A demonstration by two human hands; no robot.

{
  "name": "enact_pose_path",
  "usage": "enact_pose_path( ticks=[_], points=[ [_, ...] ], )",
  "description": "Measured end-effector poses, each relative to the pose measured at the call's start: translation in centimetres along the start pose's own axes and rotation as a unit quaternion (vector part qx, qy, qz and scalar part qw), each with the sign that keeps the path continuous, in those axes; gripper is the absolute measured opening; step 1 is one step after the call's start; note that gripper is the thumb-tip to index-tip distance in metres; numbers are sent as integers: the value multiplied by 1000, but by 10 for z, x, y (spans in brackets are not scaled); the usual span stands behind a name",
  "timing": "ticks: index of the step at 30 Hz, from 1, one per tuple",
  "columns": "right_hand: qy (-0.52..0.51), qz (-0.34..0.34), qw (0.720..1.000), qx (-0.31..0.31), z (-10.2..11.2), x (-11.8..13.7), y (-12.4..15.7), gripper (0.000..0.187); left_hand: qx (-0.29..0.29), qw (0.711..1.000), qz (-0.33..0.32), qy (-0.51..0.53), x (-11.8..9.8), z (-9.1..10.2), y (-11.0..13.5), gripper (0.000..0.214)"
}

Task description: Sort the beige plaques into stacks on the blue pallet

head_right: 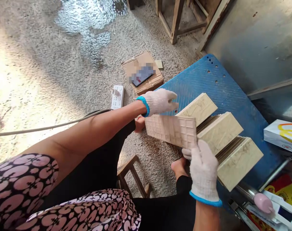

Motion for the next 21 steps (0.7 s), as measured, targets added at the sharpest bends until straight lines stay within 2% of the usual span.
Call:
enact_pose_path(
  ticks=[3,4,6,7,8,11,12,14,17,18,19,21],
  points=[
    [15,37,993,-109,19,9,-1,36,-77,996,26,30,-7,14,21,48],
    [29,59,987,-144,23,9,-1,36,-78,994,35,67,-10,13,27,52],
    [63,103,972,-202,25,5,1,36,-37,975,47,215,-16,2,36,61],
    [82,120,963,-227,25,1,2,36,-3,947,48,318,-19,-6,38,65],
    [99,133,954,-248,24,-3,3,36,25,904,50,423,-21,-14,38,68],
    [139,145,938,-281,16,-10,8,35,46,758,52,649,-26,-33,27,66],
    [152,147,935,-284,13,-11,10,34,44,726,49,685,-26,-36,22,62],
    [178,161,930,-280,7,-11,15,33,37,696,47,715,-27,-40,15,48],
    [192,205,929,-242,0,-9,23,33,22,692,73,718,-28,-39,12,24],
    [185,214,932,-227,-1,-8,24,33,19,699,80,710,-29,-37,12,26],
    [173,219,937,-211,-1,-7,25,32,17,719,81,690,-30,-34,12,33],
    [123,220,954,-163,-2,-4,25,30,22,794,69,604,-32,-26,12,47]
  ],
)
Point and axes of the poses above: each hand's wrist, its own y-axis away from the middle knuckle, its own z-axis out of the back of the hand, x = y × z, the point moved 1 cm from there along -y, towards the middle knuckle, and after that the axes turned 8 degrees about -z, right-handed, at the moved point
